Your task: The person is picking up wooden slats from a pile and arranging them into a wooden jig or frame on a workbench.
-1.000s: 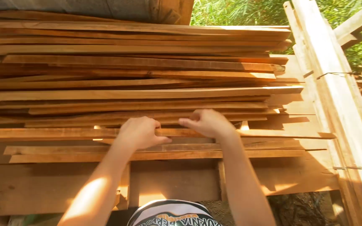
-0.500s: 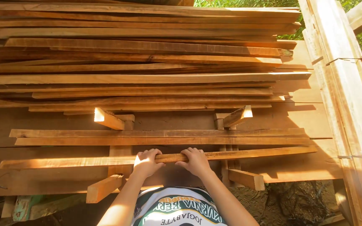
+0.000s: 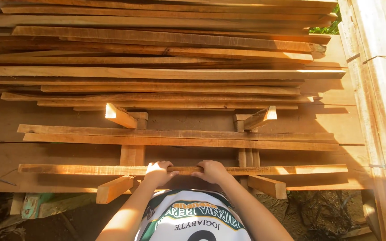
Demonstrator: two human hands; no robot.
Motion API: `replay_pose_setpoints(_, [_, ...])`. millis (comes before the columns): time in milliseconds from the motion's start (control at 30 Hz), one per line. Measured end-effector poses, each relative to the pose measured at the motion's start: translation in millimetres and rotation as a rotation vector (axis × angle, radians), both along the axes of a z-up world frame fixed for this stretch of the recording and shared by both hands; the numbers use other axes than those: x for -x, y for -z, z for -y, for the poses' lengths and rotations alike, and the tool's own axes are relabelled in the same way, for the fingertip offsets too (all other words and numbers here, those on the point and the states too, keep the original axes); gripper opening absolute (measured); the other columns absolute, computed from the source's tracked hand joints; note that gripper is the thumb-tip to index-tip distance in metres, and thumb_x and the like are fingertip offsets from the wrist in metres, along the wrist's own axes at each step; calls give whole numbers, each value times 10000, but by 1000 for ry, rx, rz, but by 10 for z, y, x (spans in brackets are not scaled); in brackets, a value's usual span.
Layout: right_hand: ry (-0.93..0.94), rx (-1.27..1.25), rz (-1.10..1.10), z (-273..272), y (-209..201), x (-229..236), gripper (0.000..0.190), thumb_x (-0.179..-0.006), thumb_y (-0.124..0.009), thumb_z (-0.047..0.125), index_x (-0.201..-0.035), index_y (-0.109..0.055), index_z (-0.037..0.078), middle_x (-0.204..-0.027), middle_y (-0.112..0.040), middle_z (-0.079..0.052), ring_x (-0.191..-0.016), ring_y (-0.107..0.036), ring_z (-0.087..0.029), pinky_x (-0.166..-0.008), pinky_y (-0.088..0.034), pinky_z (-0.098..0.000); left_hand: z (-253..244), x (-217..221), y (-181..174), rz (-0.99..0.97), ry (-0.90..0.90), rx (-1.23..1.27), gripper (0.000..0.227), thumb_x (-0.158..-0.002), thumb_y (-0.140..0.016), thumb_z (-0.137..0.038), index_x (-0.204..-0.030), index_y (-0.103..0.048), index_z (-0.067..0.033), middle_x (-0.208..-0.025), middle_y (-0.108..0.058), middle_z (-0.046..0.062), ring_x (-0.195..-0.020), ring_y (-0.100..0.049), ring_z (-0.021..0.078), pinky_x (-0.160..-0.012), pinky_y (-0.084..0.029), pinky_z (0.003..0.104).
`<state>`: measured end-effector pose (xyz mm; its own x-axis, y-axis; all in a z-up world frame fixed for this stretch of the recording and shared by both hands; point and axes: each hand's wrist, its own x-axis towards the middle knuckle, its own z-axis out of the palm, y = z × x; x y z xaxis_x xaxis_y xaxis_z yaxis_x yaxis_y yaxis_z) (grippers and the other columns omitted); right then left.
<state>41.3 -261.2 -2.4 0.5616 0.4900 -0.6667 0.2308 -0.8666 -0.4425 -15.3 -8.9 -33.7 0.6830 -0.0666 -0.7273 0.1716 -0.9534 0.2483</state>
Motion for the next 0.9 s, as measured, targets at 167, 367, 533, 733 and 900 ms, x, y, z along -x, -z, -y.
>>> replay_pose_setpoints(167, [-45, 236, -85, 30, 219, -92, 953, -742, -471, 945, -1114, -771, 120, -1021, -768, -94, -1089, -717, -291, -916, -568, -433, -67, -117, 164, -185, 10, -22, 531, -906, -507, -731, -1269, -656, -372, -1279, -713, -109, -1300, -614, 118, -1117, -404, 359])
replay_pose_setpoints(367, [59, 175, 37, 112, 57, 42, 900, -702, -553, 934, -992, -802, 119, -893, -784, -102, -1013, -740, -302, -875, -577, -405, -43, -40, 51, -60, 7, -1, 469, -880, -617, -647, -1181, -671, -292, -1167, -747, -46, -1184, -693, 157, -1028, -506, 367])
replay_pose_setpoints(533, [191, -164, 643, 216, 585, 414, 464, -931, -614, 618, -1118, -762, 219, -938, -676, 4, -950, -655, -183, -933, -460, -366, -79, 188, 300, 325, 81, -9, 431, -803, -786, -480, -1021, -464, -295, -963, -655, -92, -1064, -685, 167, -942, -502, 389])
replay_pose_setpoints(733, [190, -181, 794, 264, 650, 658, 510, -813, -741, 625, -1131, -661, 234, -1086, -604, 27, -1082, -587, -187, -1003, -416, -393, 17, 410, 308, 508, 170, -55, 488, -849, -744, -469, -1266, -580, -278, -1205, -593, -66, -1244, -536, 156, -1055, -414, 378])
replay_pose_setpoints(900, [208, -176, 653, 302, 711, 584, 494, -824, -746, 602, -1117, -627, 222, -1021, -669, 26, -1027, -646, -185, -1004, -422, -410, 82, 424, 485, 553, 121, -83, 500, -803, -786, -442, -1231, -589, -275, -1172, -578, -56, -1210, -530, 172, -1026, -425, 372])
